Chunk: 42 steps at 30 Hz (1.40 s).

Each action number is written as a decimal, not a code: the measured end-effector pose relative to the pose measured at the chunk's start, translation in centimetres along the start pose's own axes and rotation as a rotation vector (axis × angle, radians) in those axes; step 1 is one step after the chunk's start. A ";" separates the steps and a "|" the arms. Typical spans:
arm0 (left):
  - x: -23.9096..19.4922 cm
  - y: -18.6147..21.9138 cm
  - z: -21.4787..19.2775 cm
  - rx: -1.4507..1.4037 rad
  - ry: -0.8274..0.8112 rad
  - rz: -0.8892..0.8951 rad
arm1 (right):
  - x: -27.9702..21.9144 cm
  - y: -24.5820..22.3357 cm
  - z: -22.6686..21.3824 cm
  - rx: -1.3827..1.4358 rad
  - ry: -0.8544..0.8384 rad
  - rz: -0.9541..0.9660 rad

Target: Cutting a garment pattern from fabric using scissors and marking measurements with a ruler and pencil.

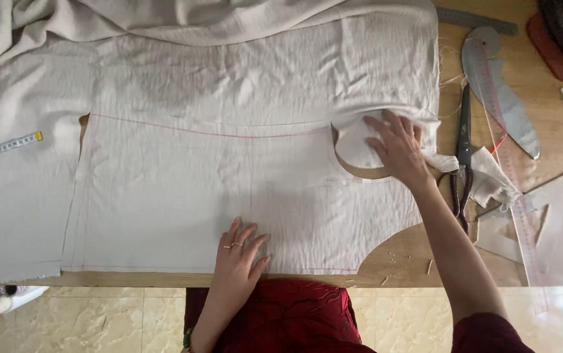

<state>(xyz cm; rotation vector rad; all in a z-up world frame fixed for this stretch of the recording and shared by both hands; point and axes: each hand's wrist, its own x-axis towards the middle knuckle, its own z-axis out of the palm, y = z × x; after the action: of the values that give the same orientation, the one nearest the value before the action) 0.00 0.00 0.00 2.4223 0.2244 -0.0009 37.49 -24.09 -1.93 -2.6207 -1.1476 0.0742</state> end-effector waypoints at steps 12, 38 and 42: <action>-0.2 -0.7 0.1 0.021 0.096 0.044 | 5.3 1.5 0.7 0.103 0.088 0.105; -4.3 -10.3 -7.9 0.195 0.103 0.009 | -8.8 -28.9 6.5 0.142 0.221 0.247; -4.5 -13.8 -9.5 0.203 0.152 -0.112 | -8.9 -31.8 7.1 0.146 0.173 0.307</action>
<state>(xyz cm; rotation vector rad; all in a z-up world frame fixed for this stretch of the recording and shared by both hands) -7.27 15.74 -1.46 2.6102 0.4479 0.1156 7.66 -8.38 -0.60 -2.5902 -0.6530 -0.0070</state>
